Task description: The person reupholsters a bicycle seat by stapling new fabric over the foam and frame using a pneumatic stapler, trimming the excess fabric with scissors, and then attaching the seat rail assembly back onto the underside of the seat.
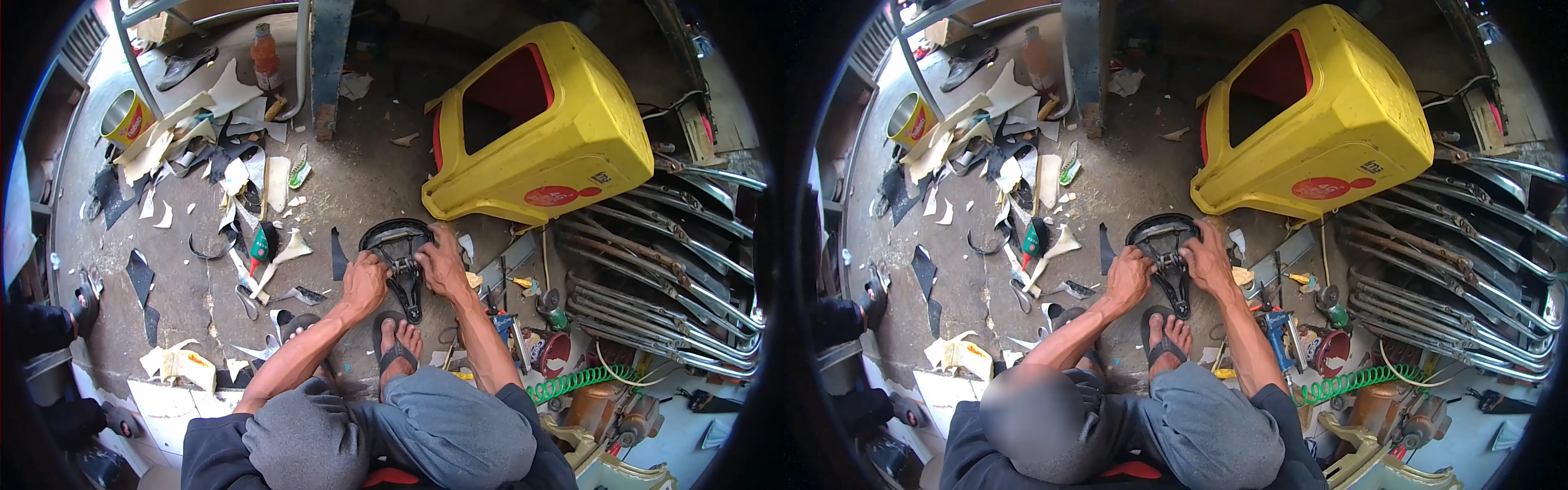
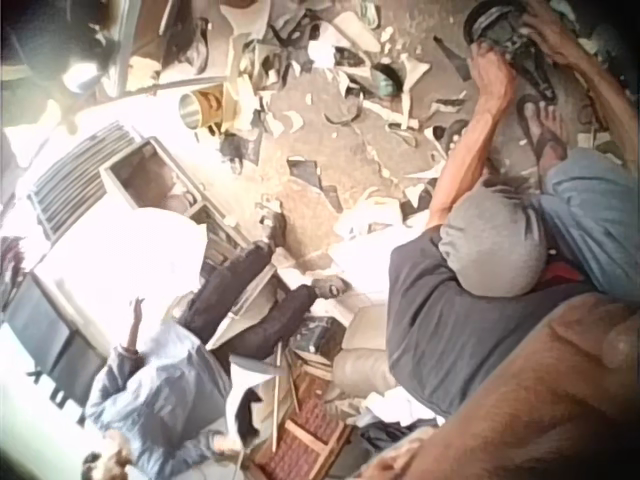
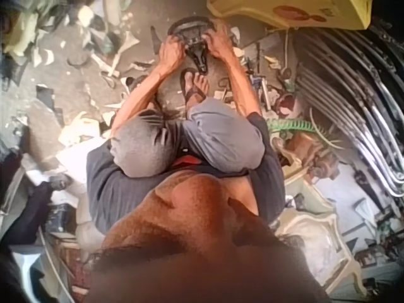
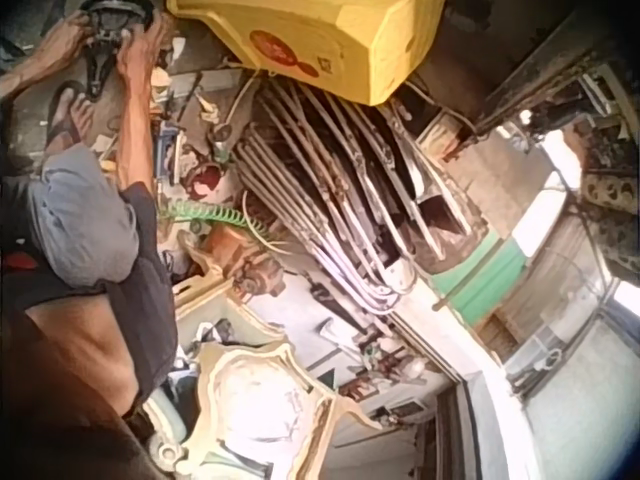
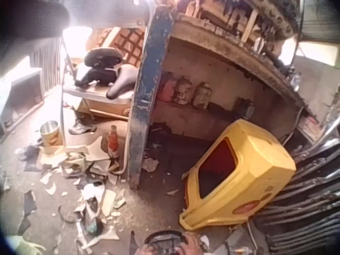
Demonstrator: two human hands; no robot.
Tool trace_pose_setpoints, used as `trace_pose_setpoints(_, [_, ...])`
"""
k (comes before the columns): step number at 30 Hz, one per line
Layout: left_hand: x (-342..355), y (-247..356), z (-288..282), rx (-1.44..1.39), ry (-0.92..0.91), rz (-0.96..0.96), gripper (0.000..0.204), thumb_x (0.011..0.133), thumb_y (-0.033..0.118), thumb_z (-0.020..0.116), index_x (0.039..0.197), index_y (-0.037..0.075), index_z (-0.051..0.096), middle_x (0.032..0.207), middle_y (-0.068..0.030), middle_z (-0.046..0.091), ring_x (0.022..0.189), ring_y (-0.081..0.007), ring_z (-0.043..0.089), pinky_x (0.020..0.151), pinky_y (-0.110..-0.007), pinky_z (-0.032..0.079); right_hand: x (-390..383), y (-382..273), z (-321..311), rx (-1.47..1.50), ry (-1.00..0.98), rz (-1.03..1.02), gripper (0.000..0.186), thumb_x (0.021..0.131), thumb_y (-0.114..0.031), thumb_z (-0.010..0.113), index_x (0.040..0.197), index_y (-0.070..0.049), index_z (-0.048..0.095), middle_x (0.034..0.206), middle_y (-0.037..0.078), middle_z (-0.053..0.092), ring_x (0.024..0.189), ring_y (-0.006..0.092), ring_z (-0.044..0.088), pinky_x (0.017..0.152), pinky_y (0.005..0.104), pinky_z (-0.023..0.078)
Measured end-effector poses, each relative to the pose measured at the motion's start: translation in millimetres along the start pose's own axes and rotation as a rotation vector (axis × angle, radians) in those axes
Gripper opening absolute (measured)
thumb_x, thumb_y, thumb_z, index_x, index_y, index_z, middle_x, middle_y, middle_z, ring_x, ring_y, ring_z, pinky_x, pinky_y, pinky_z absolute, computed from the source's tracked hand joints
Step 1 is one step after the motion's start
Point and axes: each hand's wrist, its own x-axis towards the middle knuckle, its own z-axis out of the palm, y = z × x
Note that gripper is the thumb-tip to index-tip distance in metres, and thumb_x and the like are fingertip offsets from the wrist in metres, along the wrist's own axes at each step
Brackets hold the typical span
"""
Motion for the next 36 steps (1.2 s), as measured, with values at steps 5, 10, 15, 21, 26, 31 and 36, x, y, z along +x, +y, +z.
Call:
trace_pose_setpoints(5, [-12.9,4.0,-5.2,-0.113,0.490,0.099,0.035,0.087,0.012,0.071,0.120,0.001,0.065,0.129,-0.0236,0.057,0.120,-0.0360,0.055,0.096,-0.049,0.047,-24.1,-4.0,0.8,0.494,0.140,0.479,0.057,0.099,-0.028,0.065,0.149,-0.006,0.047,0.143,0.024,0.049,0.117,0.0339,0.063,0.099,0.0392,0.051])
trace_pose_setpoints(10, [-15.2,1.6,17.7,-0.878,0.241,-0.557,0.062,0.096,0.023,0.066,0.145,0.000,0.037,0.123,-0.0223,0.058,0.108,-0.0313,0.060,0.094,-0.042,0.047,-19.7,3.3,37.9,0.825,-0.059,0.739,0.066,0.104,-0.043,0.055,0.154,-0.003,0.038,0.112,0.020,0.070,0.109,0.0285,0.066,0.095,0.0373,0.052])
trace_pose_setpoints(15, [-2.7,3.9,-4.7,-1.203,0.231,-0.703,0.066,0.096,0.028,0.070,0.147,0.002,0.036,0.125,-0.0149,0.059,0.105,-0.0234,0.060,0.094,-0.039,0.048,-14.7,-21.5,40.8,0.549,-0.002,0.608,0.058,0.107,-0.043,0.050,0.146,-0.001,0.048,0.132,0.016,0.063,0.114,0.0247,0.061,0.099,0.0341,0.047])
trace_pose_setpoints(21, [16.1,-6.4,-38.0,-1.574,0.300,-0.243,0.063,0.101,0.032,0.066,0.151,0.007,0.036,0.138,-0.0078,0.055,0.117,-0.0195,0.057,0.102,-0.035,0.047,-3.9,-84.4,15.8,1.167,0.074,0.449,0.064,0.109,-0.042,0.047,0.158,-0.003,0.030,0.145,0.014,0.053,0.129,0.0236,0.055,0.100,0.0352,0.049])
trace_pose_setpoints(26, [9.4,-15.2,-70.0,-1.735,0.255,-0.464,0.045,0.102,0.037,0.063,0.132,0.004,0.057,0.114,-0.0093,0.071,0.095,-0.0193,0.070,0.085,-0.037,0.058,-54.0,-30.7,-6.4,0.092,0.123,0.504,0.045,0.098,-0.024,0.061,0.134,0.002,0.056,0.127,0.026,0.061,0.115,0.0435,0.061,0.100,0.0464,0.049])
trace_pose_setpoints(31, [1.8,-12.2,-91.6,-1.923,0.257,-0.560,0.033,0.101,0.033,0.063,0.114,0.003,0.066,0.092,-0.0087,0.075,0.080,-0.0211,0.073,0.076,-0.038,0.061,-153.7,30.3,23.8,-0.382,-0.113,0.866,0.063,0.084,-0.013,0.070,0.142,-0.002,0.046,0.143,0.024,0.047,0.131,0.0431,0.045,0.106,0.0533,0.043])
trace_pose_setpoints(36, [2.0,-16.3,-111.1,-1.922,0.287,-0.507,0.037,0.096,0.023,0.069,0.125,0.003,0.059,0.105,-0.0082,0.071,0.087,-0.0191,0.071,0.074,-0.037,0.061,-142.9,20.6,23.0,-0.422,-0.211,0.891,0.074,0.080,-0.016,0.075,0.145,-0.006,0.041,0.136,0.022,0.049,0.128,0.0411,0.046,0.097,0.0550,0.044])
